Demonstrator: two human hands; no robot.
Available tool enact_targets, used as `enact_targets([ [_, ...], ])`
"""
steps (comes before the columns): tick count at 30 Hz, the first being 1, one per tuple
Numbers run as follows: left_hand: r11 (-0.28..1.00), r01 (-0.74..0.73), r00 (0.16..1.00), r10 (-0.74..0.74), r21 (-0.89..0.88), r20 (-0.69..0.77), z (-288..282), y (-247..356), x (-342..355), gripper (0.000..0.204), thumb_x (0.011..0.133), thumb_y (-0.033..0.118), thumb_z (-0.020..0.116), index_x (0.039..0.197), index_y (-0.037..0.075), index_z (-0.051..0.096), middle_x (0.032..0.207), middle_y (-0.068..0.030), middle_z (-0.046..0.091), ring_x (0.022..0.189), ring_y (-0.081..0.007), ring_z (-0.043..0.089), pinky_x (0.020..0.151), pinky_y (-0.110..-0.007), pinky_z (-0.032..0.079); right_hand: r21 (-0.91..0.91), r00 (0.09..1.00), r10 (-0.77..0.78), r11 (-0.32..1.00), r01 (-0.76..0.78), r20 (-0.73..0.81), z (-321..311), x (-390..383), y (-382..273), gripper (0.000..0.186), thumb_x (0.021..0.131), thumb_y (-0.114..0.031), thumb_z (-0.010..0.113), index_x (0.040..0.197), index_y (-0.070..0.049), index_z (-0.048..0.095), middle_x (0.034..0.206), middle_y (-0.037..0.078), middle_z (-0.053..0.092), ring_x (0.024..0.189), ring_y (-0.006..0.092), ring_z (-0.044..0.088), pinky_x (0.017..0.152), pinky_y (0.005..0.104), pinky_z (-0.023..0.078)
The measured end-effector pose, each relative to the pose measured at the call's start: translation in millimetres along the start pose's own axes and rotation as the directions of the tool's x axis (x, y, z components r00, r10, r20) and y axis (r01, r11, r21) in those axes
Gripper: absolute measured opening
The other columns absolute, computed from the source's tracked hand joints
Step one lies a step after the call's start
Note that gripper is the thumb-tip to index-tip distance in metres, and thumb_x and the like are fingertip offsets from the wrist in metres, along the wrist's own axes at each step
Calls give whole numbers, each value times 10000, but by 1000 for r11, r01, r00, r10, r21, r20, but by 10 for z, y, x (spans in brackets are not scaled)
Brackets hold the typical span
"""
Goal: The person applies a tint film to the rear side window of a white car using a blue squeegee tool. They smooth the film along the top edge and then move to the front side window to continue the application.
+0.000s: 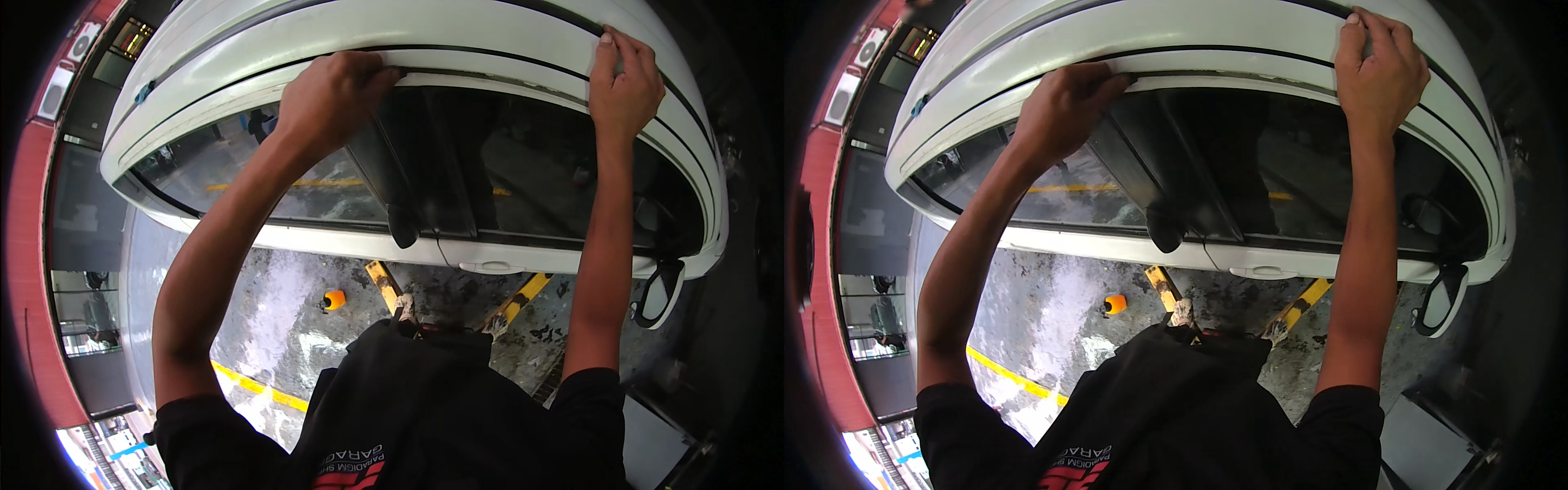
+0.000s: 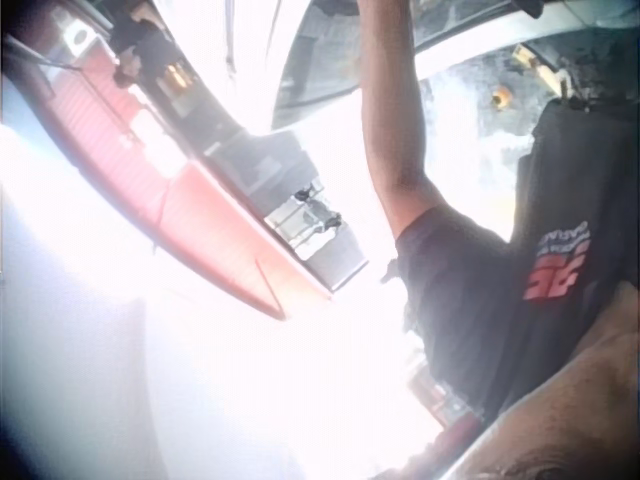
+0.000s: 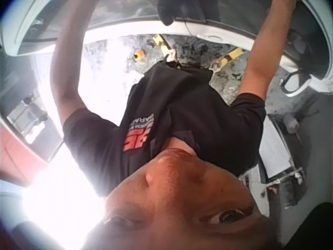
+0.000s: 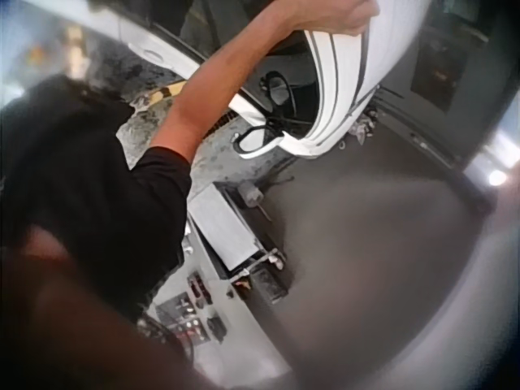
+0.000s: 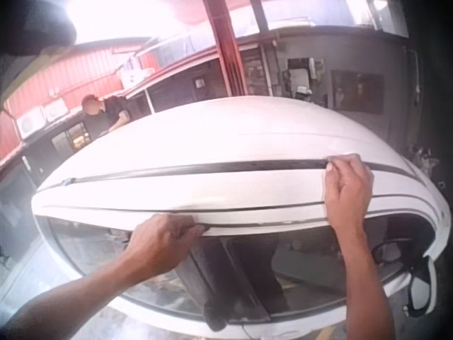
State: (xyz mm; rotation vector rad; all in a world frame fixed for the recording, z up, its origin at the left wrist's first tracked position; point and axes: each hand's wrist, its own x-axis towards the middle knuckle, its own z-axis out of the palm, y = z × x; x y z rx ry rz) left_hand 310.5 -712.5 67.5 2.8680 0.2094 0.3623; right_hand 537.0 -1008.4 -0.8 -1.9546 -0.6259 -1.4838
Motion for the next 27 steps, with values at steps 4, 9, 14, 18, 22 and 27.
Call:
enact_targets([
  [4,995,-86,996,87,45,-9,-65,-16,46,315,1028,347,620,1031,64,757,803,-149,701,745,-305,679,712,-420,533,-33,1000,-22,999,22,11,20,16,43,205,948,-299,681,1028,-148,796,1064,-18,729,969,237,690,959,405,465],
  [9,991,-108,993,104,81,52,-247,-199,48,299,1038,307,621,977,34,727,689,-142,639,606,-275,611,630,-421,483,23,998,-64,998,65,-11,15,31,32,206,966,-300,672,1055,-155,789,1059,-15,730,962,228,694,941,405,470],
  [14,987,-114,993,109,117,53,-205,-134,70,322,1007,355,626,1018,66,768,794,-174,729,758,-357,724,728,-460,563,16,999,-49,999,49,-23,-5,15,24,193,949,-296,690,1030,-153,793,1054,-16,731,960,236,695,937,411,474],
  [18,990,-61,992,46,129,114,-186,-3,100,303,1031,316,622,1042,46,762,767,-134,717,670,-266,680,652,-418,533,-20,999,-43,999,43,0,-88,42,-53,189,956,-259,688,1047,-152,815,1016,15,750,918,232,732,852,363,553],
  [22,991,-99,990,90,88,109,-46,33,124,308,1038,313,638,1062,35,769,827,-126,743,727,-223,705,698,-393,554,-55,998,-57,997,57,11,-55,14,-78,191,956,-257,686,1053,-155,815,1016,17,751,915,246,729,844,370,551],
  [27,990,-132,964,139,-45,226,-133,69,282,315,1036,308,642,1095,20,755,879,-135,757,768,-215,712,739,-377,557,8,999,-46,999,46,-1,-13,40,49,196,948,-299,685,1033,-159,795,1047,-10,734,949,242,697,921,422,480],
])
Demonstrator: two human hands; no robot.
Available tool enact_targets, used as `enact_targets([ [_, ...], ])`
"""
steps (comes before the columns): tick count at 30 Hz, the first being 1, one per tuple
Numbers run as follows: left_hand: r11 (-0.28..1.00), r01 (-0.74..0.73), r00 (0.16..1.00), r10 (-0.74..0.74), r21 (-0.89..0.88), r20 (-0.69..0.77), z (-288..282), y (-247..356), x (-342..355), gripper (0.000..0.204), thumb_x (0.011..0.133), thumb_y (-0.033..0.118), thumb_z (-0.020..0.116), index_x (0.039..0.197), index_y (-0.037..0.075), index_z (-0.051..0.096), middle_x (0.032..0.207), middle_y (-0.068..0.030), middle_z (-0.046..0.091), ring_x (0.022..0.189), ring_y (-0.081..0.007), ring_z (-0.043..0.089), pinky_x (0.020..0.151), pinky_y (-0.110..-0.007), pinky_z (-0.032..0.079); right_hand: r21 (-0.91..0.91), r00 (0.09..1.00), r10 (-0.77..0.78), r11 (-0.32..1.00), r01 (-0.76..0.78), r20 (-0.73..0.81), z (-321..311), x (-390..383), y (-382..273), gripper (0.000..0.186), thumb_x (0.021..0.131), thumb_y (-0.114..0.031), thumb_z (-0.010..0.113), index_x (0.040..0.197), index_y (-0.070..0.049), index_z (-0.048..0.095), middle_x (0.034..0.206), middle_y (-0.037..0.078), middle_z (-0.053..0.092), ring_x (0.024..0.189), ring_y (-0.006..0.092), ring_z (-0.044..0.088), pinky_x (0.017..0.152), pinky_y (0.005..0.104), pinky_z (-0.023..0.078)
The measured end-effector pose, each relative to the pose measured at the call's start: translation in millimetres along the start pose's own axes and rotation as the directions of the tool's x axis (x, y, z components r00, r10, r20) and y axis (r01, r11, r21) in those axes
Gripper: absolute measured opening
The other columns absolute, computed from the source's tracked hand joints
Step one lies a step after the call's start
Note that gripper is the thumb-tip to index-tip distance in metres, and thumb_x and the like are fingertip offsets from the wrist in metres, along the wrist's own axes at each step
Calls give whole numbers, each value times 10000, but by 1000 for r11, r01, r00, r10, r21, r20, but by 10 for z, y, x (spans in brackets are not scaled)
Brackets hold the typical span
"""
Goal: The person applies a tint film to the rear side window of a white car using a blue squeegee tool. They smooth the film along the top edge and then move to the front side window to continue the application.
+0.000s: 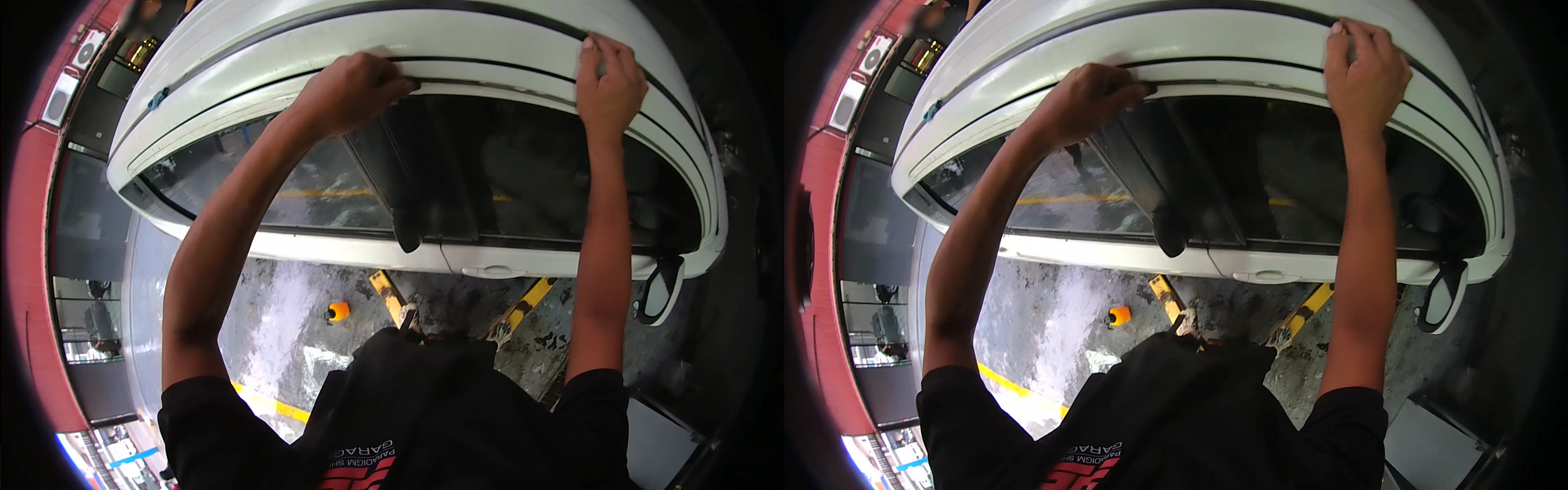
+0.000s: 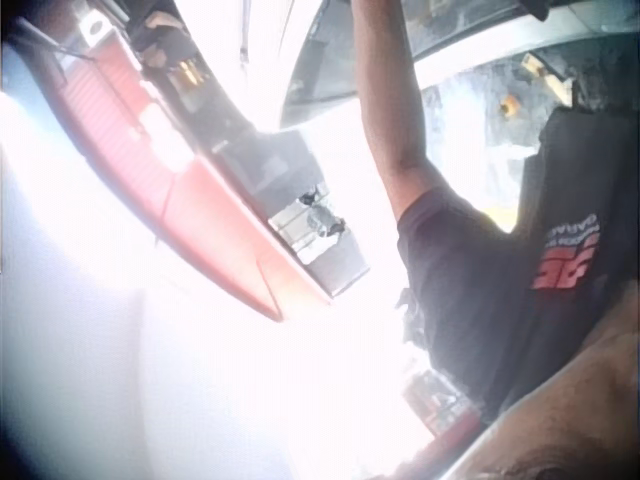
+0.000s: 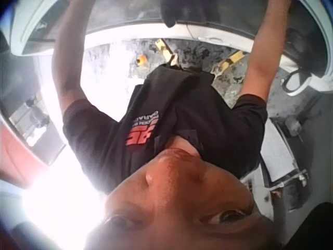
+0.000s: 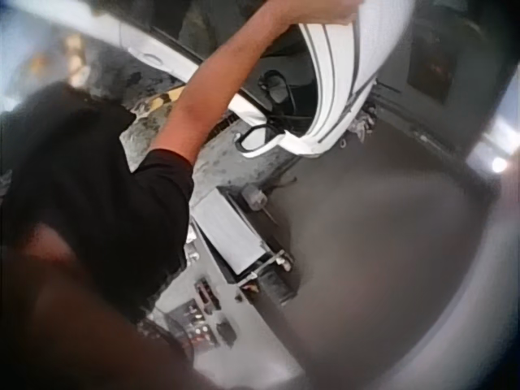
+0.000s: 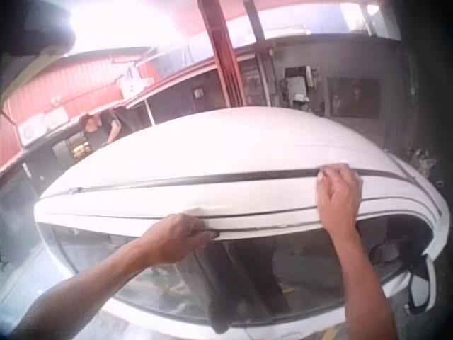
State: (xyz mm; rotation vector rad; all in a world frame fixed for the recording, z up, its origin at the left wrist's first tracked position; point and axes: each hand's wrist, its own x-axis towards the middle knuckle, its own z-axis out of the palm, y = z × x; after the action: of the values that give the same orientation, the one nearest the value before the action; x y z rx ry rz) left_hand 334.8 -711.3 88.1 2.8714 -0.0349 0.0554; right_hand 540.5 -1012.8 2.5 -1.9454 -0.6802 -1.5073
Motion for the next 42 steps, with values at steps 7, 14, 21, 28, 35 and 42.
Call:
enact_targets([
  [7,997,14,998,-9,76,-65,-117,-211,-200,312,1015,315,611,1025,34,746,834,-169,733,778,-336,721,737,-459,548,-26,1000,8,1000,-9,-19,14,-10,-39,201,955,-305,680,1045,-168,795,1063,-35,728,968,224,688,967,403,460],
  [14,995,62,987,-50,77,-150,16,-89,-222,279,1032,268,631,1006,17,751,752,-140,698,627,-225,627,645,-405,502,-70,1000,-6,998,5,-17,-60,-33,-86,172,956,-234,692,1050,-146,806,1028,2,748,926,238,719,867,376,532],
  [21,999,-20,990,24,28,-141,110,-18,-30,281,1025,275,651,1082,25,767,743,-124,692,639,-180,616,654,-376,511,7,999,45,999,-45,6,-11,3,-50,189,936,-295,693,1021,-162,797,1049,-24,730,969,230,689,946,408,469],
  [28,993,112,992,-111,22,-56,-104,-173,-192,316,998,336,634,1045,49,758,820,-189,717,781,-367,702,730,-464,535,-40,1000,2,999,-3,-19,44,-6,-26,186,938,-294,697,1034,-166,793,1058,-23,730,971,231,688,967,406,454],
  [35,996,72,982,-62,51,-176,93,-72,-228,279,1029,260,636,1048,9,754,740,-138,687,619,-214,609,650,-389,500,-41,1000,-15,999,14,-14,-57,1,-60,174,961,-264,692,1039,-161,809,1027,-2,746,928,235,721,857,374,533],
  [42,999,37,968,-31,19,-249,253,27,-127,298,1034,273,634,1057,2,754,825,-152,732,703,-205,666,700,-375,527,-42,1000,9,999,-8,10,-82,20,-129,171,962,-251,688,1031,-150,807,1010,11,743,899,244,720,841,380,540],
])
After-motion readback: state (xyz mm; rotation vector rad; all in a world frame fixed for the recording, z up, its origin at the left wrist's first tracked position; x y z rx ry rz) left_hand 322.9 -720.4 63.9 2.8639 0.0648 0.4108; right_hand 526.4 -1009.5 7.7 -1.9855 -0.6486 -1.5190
